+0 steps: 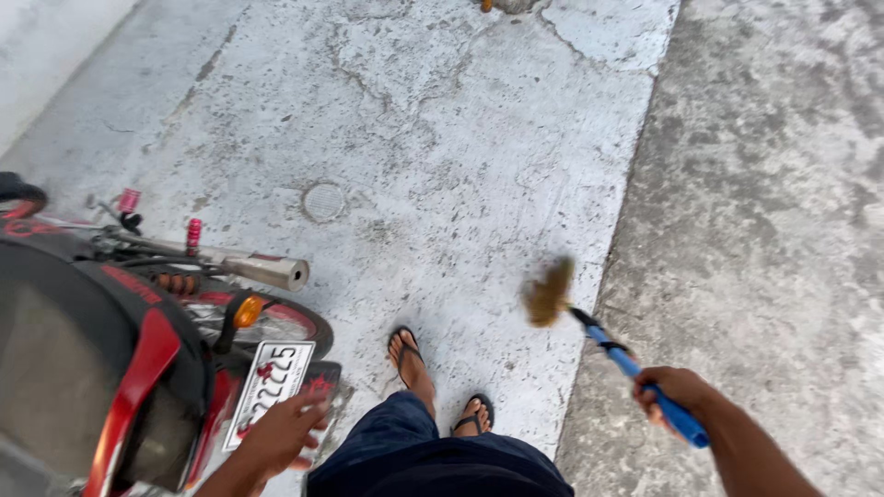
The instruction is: The person sweeps an outdoor concrete area using a handheld broom, moving around a motorcycle, potted plants, and signs.
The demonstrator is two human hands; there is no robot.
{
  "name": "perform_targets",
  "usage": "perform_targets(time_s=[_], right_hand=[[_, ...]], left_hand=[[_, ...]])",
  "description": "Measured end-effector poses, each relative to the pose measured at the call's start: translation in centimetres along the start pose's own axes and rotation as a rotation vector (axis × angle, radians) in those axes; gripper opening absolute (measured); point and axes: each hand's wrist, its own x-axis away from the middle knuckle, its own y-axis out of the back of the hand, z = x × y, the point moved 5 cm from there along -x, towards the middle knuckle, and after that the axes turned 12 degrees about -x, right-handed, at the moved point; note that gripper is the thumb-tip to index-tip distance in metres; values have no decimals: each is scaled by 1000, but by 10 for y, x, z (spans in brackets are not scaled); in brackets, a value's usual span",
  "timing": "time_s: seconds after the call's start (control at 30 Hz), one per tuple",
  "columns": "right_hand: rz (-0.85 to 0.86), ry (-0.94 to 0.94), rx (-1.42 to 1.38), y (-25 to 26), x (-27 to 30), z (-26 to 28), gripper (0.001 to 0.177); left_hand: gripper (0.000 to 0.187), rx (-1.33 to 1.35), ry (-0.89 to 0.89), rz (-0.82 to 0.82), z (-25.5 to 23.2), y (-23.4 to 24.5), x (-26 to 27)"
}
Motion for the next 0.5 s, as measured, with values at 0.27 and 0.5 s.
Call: perform_targets(time_s=[0.27,0.5], right_hand=[[-218,354,336,-142,75,57,15],[325,64,212,-414,79,46,15]], left_hand=[[51,92,-75,157,-33,3,-121],[55,-17,-130,42,-177,101,-80]])
